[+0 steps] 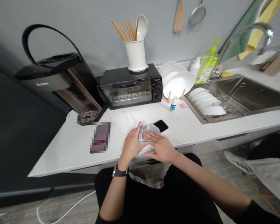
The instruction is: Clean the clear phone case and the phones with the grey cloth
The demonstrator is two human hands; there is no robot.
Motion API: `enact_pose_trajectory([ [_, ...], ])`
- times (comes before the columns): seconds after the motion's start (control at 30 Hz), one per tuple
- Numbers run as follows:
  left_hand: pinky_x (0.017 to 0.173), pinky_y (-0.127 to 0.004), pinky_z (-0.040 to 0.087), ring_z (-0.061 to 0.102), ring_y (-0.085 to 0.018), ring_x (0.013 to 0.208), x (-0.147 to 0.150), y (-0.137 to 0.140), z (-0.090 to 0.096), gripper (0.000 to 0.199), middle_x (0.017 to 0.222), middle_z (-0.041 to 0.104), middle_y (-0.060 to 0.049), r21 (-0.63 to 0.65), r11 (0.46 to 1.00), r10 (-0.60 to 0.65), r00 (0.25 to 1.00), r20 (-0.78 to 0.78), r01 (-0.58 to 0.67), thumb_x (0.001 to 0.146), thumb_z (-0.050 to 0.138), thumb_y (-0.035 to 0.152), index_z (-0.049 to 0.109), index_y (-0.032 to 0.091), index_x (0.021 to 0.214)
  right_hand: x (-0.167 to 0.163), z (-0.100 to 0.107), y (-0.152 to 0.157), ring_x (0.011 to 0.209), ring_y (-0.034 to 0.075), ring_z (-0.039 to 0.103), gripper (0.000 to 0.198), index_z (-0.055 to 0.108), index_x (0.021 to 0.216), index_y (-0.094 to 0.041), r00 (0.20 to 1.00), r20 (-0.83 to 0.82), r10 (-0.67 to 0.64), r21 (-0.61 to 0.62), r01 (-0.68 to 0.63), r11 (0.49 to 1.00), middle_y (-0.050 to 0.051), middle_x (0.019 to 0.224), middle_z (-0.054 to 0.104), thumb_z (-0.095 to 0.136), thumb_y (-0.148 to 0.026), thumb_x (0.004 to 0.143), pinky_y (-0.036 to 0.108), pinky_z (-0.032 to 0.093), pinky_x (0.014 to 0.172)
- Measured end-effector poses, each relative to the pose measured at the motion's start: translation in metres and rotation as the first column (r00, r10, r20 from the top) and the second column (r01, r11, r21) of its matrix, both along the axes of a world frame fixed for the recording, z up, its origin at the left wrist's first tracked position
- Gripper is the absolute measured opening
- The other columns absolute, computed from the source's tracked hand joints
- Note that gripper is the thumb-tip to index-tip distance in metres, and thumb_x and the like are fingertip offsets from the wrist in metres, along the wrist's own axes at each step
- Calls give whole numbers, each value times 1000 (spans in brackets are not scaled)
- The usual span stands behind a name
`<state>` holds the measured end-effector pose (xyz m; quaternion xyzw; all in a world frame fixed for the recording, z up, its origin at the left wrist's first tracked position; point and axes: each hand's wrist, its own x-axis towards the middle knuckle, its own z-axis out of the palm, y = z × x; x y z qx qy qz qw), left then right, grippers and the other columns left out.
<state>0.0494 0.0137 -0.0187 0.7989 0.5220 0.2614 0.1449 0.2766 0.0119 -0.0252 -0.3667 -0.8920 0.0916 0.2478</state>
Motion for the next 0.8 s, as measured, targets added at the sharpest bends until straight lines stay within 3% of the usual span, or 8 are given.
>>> enact_pose_trajectory([
  [0.07, 107, -46, 49, 60, -32, 124, -1, 0, -1, 107, 139, 62, -14, -2, 1000, -3, 1000, -3, 3, 86, 81, 42, 16, 24, 168, -3, 0, -1, 149, 30, 47, 77, 47, 157, -15, 999, -1, 53, -22, -53, 998, 16, 158, 52, 55, -66, 100, 50, 39, 124],
  [0.2, 111, -47, 46, 59, -31, 125, 0, 0, -2, 108, 137, 64, -11, 9, 1000, -10, 1000, 21, 10, 85, 82, 46, 14, 27, 168, 2, 1, 5, 147, 36, 49, 68, 51, 154, -11, 975, -5, -222, -6, 222, 975, 22, 155, 53, 52, -57, 104, 57, 38, 122],
  [0.33, 107, -47, 49, 60, -33, 124, 0, 1, -1, 108, 139, 62, -14, 3, 1000, 0, 1000, -9, 0, 86, 81, 44, 14, 25, 169, 2, 2, 1, 149, 31, 47, 83, 45, 159, -15, 995, -33, 97, -21, -98, 995, 16, 158, 52, 61, -67, 96, 50, 38, 125],
  [0.5, 110, -47, 47, 59, -32, 126, -1, 1, -3, 109, 138, 63, -12, 24, 1000, -14, 1000, 7, 14, 85, 81, 47, 13, 27, 169, -5, 1, -3, 147, 37, 49, 74, 52, 153, -8, 969, -4, -247, 6, 247, 969, 24, 155, 52, 53, -61, 102, 57, 38, 122],
  [0.6, 106, -47, 49, 59, -32, 124, -1, 1, -4, 103, 141, 61, -14, 29, 1000, 6, 1000, -11, -5, 89, 78, 46, 16, 26, 168, -11, -3, -2, 150, 32, 46, 91, 48, 155, -8, 999, -17, 34, 0, -34, 999, 19, 158, 51, 54, -76, 95, 50, 36, 126],
  [0.63, 105, -47, 49, 60, -33, 124, 0, 0, -4, 102, 140, 61, -15, 31, 999, 12, 1000, -14, -12, 89, 78, 46, 17, 26, 168, -11, -4, 0, 149, 30, 47, 84, 49, 155, -13, 998, -11, 57, -12, -57, 998, 16, 157, 53, 52, -73, 97, 49, 36, 126],
  [0.73, 108, -47, 48, 60, -32, 124, 1, -1, -2, 107, 136, 64, -12, 39, 999, 10, 1000, 2, -10, 86, 81, 48, 16, 27, 168, -3, -3, 7, 147, 34, 49, 66, 51, 155, -14, 980, -3, -198, 1, 198, 980, 18, 156, 53, 49, -58, 105, 57, 37, 123],
  [0.8, 108, -46, 48, 61, -31, 124, 1, -1, -1, 109, 134, 66, -11, 38, 999, 6, 1000, 17, -7, 85, 82, 47, 15, 28, 168, 2, -2, 6, 149, 37, 46, 70, 49, 156, -12, 977, 5, -212, 17, 212, 977, 21, 157, 51, 53, -58, 103, 59, 38, 122],
])
